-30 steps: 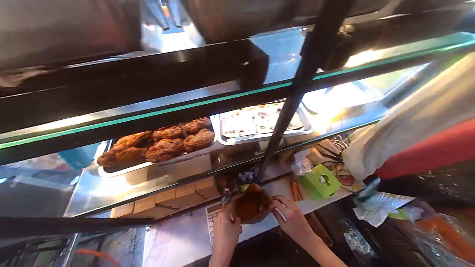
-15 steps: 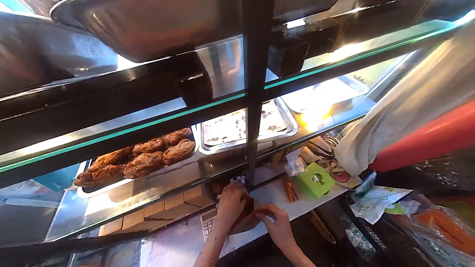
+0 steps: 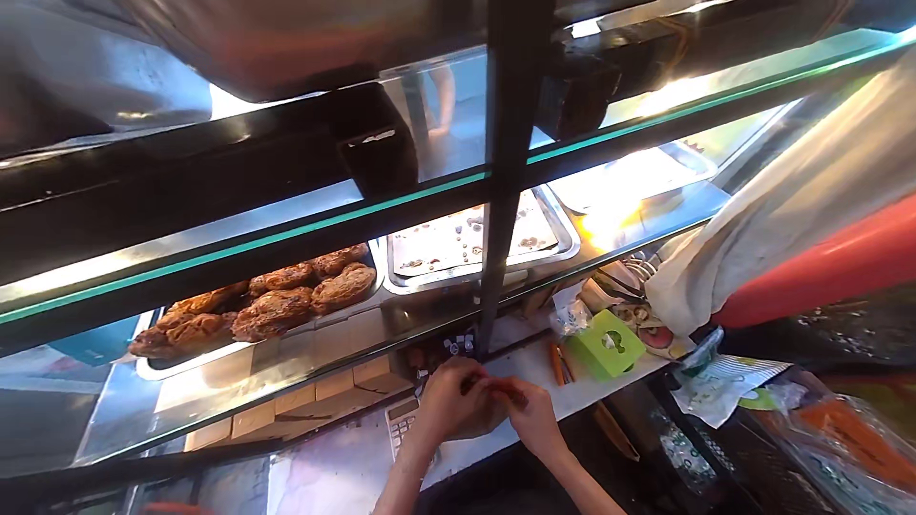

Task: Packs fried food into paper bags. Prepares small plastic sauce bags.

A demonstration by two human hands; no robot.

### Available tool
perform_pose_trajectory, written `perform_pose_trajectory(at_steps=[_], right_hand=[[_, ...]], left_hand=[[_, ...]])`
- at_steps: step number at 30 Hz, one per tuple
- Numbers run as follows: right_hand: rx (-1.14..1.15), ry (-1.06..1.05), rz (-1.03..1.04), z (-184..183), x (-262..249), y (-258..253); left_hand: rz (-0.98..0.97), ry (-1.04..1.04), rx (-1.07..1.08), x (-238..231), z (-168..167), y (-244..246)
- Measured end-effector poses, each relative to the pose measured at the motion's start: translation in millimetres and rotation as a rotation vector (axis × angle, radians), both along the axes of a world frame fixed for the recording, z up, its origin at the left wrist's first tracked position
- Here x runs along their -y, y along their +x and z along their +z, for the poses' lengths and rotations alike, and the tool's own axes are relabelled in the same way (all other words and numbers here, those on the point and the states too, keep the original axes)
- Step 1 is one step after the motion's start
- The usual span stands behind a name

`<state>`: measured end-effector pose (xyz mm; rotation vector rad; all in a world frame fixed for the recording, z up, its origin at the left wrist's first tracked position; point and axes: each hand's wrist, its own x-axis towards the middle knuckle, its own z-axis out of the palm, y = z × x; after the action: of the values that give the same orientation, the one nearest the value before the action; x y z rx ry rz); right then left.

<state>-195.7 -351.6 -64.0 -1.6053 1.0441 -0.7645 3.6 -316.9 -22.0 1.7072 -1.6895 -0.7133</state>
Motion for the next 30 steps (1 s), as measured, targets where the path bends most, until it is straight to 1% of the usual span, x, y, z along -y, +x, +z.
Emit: perform_pose_trajectory(at_steps=[1,2,3,4,5,7,8,10,12,15,17,20,23,27,30], right_hand=[[-0.010,-0.004,0.004,-1,2,0],[-0.013,-0.007,0.008,-1,2,-1],[-0.014,-0.013,0.006,-2,2,-2],[-0.016,-0.015,-0.002,-2,1,-2],[-0.012,-0.011,-0.013,-2,0,-1],[0.017,-0.009,-0.032,-4,-3,2],[0.026,-0.008,-0.028,-4,-4,3],[0.035,-0.003,0.009,-1,-6,6],[0.025,0.003,0.062,3,-4,5],[-0.006,-0.042,0.124,-2,4,3],[-0.005,-0.081,0.157,-6,12,2],[0.065,-0.087,0.225,-8,22,-1],[0.108,-0.095,0.290,-13,28,-8],[0.080,-0.085,0.290,-18,30,-30],[0.063,0.021,0.243,-20,19,-32]], left_hand=[[0.151,-0.131,-0.076,-14,3,-1],[0.298,-0.259,-0.114,-31,4,-1],[0.426,-0.344,-0.131,-51,4,-3],[0.531,-0.365,-0.142,-73,-1,-7],[0.604,-0.330,-0.156,-95,-11,-13],[0.675,-0.229,-0.198,-126,-39,-32],[0.694,-0.213,-0.218,-132,-51,-41],[0.696,-0.283,-0.245,-127,-68,-48],[0.687,-0.367,-0.214,-113,-77,-43],[0.629,-0.462,-0.226,-96,-83,-28],[0.560,-0.490,-0.257,-88,-81,-15],[0.340,-0.455,-0.348,-75,-79,5],[0.222,-0.422,-0.350,-70,-86,17],[0.192,-0.370,-0.433,-83,-86,24],[0.284,-0.301,-0.460,-95,-88,17]])
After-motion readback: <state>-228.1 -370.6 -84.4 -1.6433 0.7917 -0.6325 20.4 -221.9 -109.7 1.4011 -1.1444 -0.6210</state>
